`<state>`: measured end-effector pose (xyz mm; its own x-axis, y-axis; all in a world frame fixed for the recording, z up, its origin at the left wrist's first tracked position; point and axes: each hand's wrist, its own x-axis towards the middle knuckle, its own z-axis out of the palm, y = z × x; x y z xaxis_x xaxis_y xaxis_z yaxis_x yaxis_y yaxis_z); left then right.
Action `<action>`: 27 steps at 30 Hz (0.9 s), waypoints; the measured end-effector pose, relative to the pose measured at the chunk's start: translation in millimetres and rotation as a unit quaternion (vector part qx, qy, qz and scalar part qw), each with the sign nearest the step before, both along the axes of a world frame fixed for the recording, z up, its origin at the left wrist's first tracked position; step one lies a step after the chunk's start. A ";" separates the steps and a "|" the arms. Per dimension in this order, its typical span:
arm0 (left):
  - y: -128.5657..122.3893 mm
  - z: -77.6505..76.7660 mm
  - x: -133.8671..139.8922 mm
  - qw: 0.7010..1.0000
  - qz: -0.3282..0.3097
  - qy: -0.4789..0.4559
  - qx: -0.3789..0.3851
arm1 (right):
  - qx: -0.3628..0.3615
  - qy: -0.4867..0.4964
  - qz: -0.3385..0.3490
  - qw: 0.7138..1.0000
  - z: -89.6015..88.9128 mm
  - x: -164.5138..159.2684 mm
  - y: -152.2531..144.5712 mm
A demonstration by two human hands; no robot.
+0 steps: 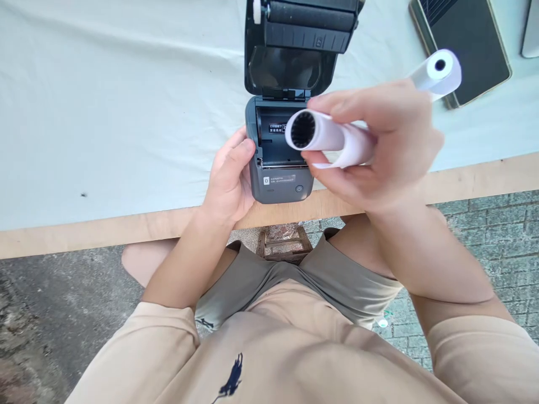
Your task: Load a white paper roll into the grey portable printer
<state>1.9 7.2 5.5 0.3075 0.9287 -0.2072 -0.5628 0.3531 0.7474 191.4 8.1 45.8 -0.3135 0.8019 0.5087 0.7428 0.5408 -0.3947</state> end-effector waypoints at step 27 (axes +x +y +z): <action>-0.2 3.9 2.7 0.999 0.013 0.046 0.015 | 0.027 -0.098 -0.013 0.995 -6.4 -24.2 12.4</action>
